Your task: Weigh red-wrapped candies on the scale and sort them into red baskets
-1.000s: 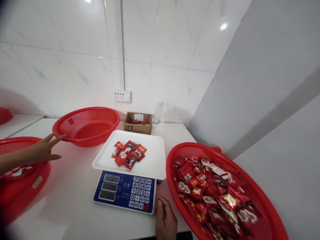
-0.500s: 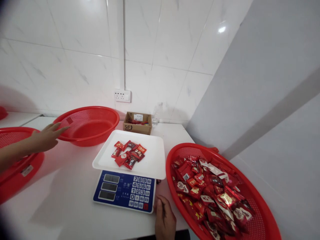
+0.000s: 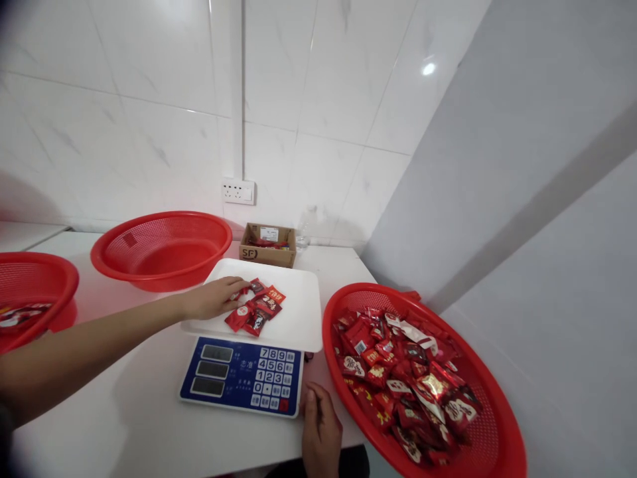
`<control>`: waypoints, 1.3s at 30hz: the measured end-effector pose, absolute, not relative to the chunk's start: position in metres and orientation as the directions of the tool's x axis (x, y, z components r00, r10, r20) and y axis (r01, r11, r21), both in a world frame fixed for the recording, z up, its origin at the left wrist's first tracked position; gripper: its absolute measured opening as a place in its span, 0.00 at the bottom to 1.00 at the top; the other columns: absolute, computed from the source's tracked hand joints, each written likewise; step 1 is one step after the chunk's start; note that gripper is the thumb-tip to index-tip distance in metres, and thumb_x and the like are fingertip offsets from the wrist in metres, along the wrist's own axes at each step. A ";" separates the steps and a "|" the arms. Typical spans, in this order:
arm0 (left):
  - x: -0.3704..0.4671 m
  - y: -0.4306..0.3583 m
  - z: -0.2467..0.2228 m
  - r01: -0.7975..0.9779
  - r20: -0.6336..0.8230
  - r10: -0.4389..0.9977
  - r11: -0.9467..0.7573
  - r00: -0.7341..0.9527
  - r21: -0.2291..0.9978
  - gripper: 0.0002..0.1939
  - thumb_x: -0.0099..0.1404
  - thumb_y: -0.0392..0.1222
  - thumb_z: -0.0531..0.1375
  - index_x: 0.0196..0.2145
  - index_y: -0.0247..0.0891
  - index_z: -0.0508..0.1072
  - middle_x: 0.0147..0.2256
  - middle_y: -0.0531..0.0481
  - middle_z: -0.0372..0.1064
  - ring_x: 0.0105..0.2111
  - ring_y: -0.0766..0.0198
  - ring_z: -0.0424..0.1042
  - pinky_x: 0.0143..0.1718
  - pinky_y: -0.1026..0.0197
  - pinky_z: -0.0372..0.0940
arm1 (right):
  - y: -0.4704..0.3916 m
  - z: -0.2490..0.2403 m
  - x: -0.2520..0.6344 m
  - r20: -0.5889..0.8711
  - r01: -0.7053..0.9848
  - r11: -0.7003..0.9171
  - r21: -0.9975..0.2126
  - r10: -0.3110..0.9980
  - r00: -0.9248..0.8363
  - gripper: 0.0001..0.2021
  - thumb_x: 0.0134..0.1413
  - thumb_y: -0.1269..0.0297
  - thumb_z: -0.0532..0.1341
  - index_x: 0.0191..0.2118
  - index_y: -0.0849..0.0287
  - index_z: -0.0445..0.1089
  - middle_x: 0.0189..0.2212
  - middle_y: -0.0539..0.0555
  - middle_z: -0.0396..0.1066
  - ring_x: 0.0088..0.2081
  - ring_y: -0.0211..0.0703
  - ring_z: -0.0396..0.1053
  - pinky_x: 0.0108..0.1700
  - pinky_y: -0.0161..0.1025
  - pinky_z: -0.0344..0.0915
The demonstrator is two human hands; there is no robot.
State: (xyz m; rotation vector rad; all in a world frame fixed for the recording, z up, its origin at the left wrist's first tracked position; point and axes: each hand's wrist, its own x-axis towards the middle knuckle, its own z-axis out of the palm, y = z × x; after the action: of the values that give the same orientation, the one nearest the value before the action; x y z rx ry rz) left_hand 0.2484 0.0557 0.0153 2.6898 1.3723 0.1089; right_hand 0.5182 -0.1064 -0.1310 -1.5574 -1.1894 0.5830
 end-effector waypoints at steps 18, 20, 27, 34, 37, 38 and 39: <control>0.173 0.086 0.053 0.989 0.307 0.952 -0.062 0.019 0.131 0.23 0.65 0.49 0.46 0.54 0.35 0.57 0.47 0.36 0.65 0.45 0.44 0.65 0.38 0.49 0.63 | -0.106 -0.135 0.525 0.144 0.360 0.002 -0.933 0.919 0.368 0.27 0.49 0.41 0.54 0.37 0.62 0.73 0.35 0.59 0.74 0.36 0.47 0.71 0.36 0.36 0.67; 0.170 0.087 0.051 0.991 0.328 0.944 -0.058 0.017 0.117 0.24 0.64 0.50 0.48 0.53 0.33 0.60 0.50 0.33 0.62 0.50 0.41 0.61 0.44 0.44 0.60 | -0.106 -0.135 0.525 0.133 0.359 -0.009 -0.933 0.920 0.369 0.27 0.50 0.41 0.54 0.37 0.62 0.72 0.36 0.60 0.74 0.37 0.47 0.71 0.37 0.37 0.67; 0.247 0.034 0.020 0.895 0.237 0.903 -0.405 0.359 0.186 0.25 0.64 0.58 0.47 0.51 0.39 0.63 0.49 0.42 0.64 0.49 0.54 0.64 0.47 0.54 0.60 | -0.106 -0.138 0.525 0.173 0.374 0.021 -0.927 0.909 0.379 0.26 0.50 0.42 0.54 0.36 0.62 0.73 0.34 0.59 0.75 0.35 0.46 0.72 0.36 0.36 0.67; 0.304 0.010 0.003 0.886 0.163 0.894 -0.440 0.417 0.146 0.30 0.58 0.63 0.51 0.47 0.36 0.64 0.45 0.38 0.65 0.45 0.46 0.64 0.41 0.48 0.62 | -0.107 -0.130 0.520 0.221 0.403 0.046 -0.914 0.890 0.399 0.24 0.51 0.43 0.54 0.36 0.61 0.73 0.34 0.58 0.75 0.35 0.46 0.72 0.35 0.36 0.67; 0.304 0.014 0.003 0.870 0.142 0.895 -0.445 0.424 0.210 0.22 0.59 0.53 0.53 0.47 0.36 0.63 0.46 0.38 0.63 0.46 0.46 0.63 0.39 0.49 0.63 | -0.107 -0.127 0.518 0.235 0.406 0.061 -0.912 0.888 0.395 0.23 0.52 0.44 0.54 0.35 0.61 0.73 0.34 0.58 0.75 0.34 0.45 0.72 0.34 0.35 0.67; 0.302 0.015 0.003 0.862 0.139 0.893 -0.449 0.427 0.235 0.20 0.60 0.50 0.53 0.47 0.37 0.63 0.46 0.38 0.63 0.47 0.47 0.63 0.39 0.49 0.63 | -0.107 -0.126 0.518 0.240 0.402 0.069 -0.913 0.888 0.392 0.23 0.52 0.45 0.54 0.35 0.61 0.73 0.34 0.58 0.75 0.33 0.45 0.72 0.34 0.35 0.67; 0.300 0.015 0.003 0.853 0.138 0.892 -0.452 0.431 0.259 0.19 0.60 0.47 0.52 0.47 0.38 0.63 0.47 0.39 0.63 0.47 0.47 0.63 0.38 0.50 0.64 | -0.107 -0.126 0.518 0.243 0.398 0.076 -0.914 0.889 0.388 0.23 0.52 0.45 0.54 0.35 0.61 0.73 0.33 0.58 0.75 0.33 0.44 0.72 0.33 0.35 0.67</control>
State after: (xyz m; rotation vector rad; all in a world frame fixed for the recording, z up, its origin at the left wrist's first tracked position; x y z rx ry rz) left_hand 0.3005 0.0153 0.0033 2.5274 1.5536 0.3839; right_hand 0.5179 -0.1068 -0.1260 -1.5246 -1.1996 0.5487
